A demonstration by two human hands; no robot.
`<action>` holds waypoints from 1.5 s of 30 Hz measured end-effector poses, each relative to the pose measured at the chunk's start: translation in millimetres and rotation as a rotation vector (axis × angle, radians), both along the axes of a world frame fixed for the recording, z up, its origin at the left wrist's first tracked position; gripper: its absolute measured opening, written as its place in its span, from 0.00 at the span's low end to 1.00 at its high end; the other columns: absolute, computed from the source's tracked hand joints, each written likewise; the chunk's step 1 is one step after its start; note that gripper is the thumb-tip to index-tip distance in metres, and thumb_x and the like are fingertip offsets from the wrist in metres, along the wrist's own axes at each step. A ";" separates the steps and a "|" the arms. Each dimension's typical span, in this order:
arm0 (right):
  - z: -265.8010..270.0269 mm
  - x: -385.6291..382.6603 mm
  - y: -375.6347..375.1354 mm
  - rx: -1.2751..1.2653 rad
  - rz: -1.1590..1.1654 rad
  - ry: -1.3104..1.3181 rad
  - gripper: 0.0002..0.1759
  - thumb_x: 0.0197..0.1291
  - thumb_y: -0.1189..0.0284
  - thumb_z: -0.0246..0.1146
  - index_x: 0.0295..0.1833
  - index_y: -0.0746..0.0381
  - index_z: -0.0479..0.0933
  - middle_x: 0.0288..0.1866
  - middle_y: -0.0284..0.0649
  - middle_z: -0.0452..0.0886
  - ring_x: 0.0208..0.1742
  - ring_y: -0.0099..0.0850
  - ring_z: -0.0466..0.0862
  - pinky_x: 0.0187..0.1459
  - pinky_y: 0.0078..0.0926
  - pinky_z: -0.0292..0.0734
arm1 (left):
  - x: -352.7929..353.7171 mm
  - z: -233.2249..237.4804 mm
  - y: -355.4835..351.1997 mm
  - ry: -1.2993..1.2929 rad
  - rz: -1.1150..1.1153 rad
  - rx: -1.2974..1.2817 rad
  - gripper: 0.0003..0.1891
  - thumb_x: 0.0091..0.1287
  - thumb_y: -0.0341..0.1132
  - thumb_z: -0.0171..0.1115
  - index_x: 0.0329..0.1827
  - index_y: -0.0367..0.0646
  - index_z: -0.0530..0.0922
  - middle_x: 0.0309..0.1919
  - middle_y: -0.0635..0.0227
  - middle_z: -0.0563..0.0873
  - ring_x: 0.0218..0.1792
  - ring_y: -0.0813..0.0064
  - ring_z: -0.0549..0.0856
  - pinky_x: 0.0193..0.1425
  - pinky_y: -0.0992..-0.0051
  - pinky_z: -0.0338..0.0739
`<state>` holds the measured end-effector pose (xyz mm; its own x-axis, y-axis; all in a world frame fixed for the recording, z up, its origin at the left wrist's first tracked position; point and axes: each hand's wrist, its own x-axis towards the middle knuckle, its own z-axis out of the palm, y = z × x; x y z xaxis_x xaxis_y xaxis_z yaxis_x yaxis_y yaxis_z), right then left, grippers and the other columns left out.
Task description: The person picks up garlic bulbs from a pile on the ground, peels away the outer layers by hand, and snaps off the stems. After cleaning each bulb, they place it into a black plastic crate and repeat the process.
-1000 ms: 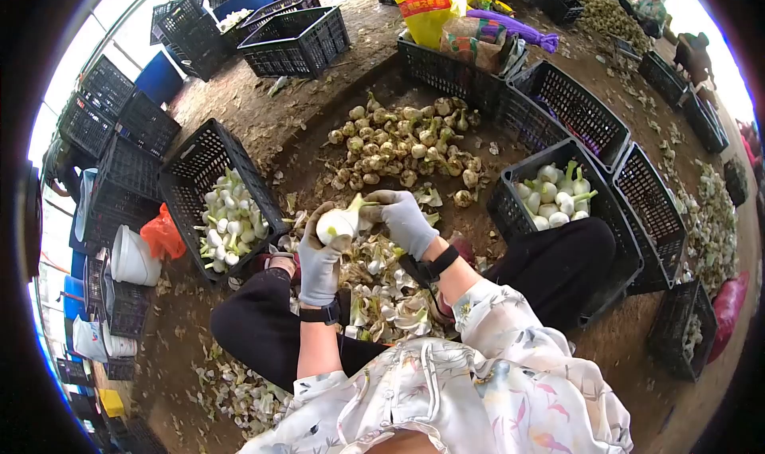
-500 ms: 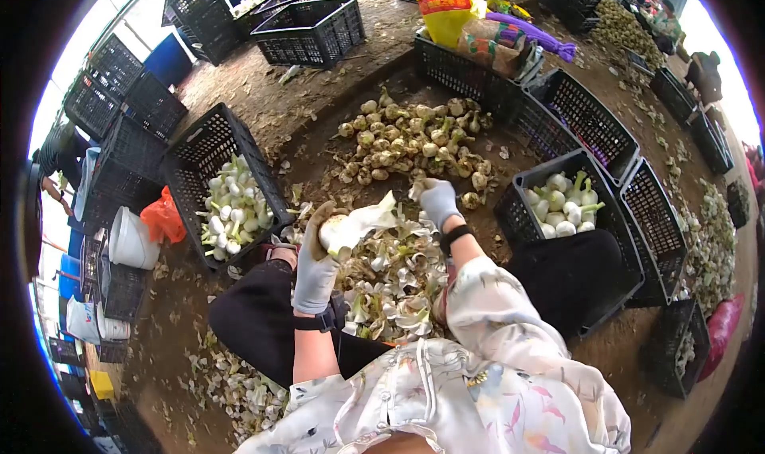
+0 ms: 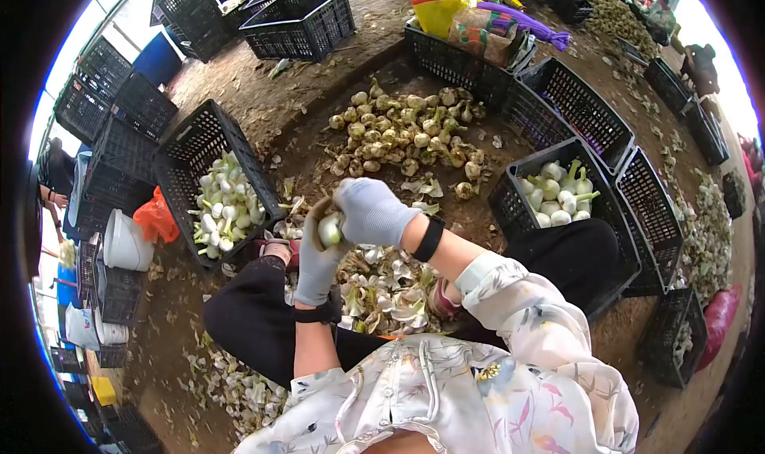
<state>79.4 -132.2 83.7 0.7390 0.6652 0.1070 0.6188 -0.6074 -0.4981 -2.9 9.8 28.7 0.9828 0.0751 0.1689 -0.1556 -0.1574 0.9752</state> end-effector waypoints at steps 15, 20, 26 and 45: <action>-83.5 18.3 -6.9 0.446 -0.611 0.153 0.12 0.53 0.70 0.63 0.39 0.69 0.81 0.43 0.55 0.81 0.49 0.52 0.81 0.51 0.43 0.76 | 0.8 -23.8 -1.7 -0.063 0.077 -0.894 0.18 0.72 0.33 0.61 0.62 0.36 0.75 0.63 0.54 0.78 0.63 0.62 0.78 0.69 0.63 0.74; -116.3 25.1 -43.3 -0.043 -0.523 0.333 0.19 0.58 0.63 0.65 0.50 0.64 0.81 0.51 0.53 0.83 0.53 0.47 0.83 0.56 0.38 0.77 | 4.0 -11.2 3.5 -0.115 -0.111 -1.480 0.21 0.75 0.41 0.54 0.66 0.42 0.74 0.65 0.55 0.78 0.66 0.54 0.74 0.72 0.52 0.67; -66.7 -10.1 -2.4 0.888 0.098 0.719 0.39 0.59 0.75 0.68 0.76 0.60 0.62 0.66 0.45 0.77 0.61 0.28 0.80 0.59 0.25 0.76 | 14.4 -34.7 4.2 -0.122 -0.171 -1.350 0.23 0.79 0.44 0.47 0.70 0.41 0.70 0.66 0.63 0.77 0.67 0.67 0.75 0.69 0.64 0.71; -260.6 99.1 -166.0 0.080 -1.308 0.300 0.20 0.50 0.62 0.71 0.48 0.59 0.83 0.39 0.60 0.83 0.47 0.52 0.85 0.44 0.45 0.80 | 101.2 -32.6 95.1 -0.169 0.246 -1.271 0.24 0.68 0.41 0.63 0.61 0.35 0.74 0.55 0.52 0.81 0.56 0.56 0.81 0.64 0.57 0.78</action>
<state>178.5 -298.3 -177.0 0.8237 -0.5425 -0.1649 -0.5276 -0.6271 -0.5730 98.3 104.9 -3.9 0.8943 0.4461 -0.0336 -0.3892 0.8129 0.4332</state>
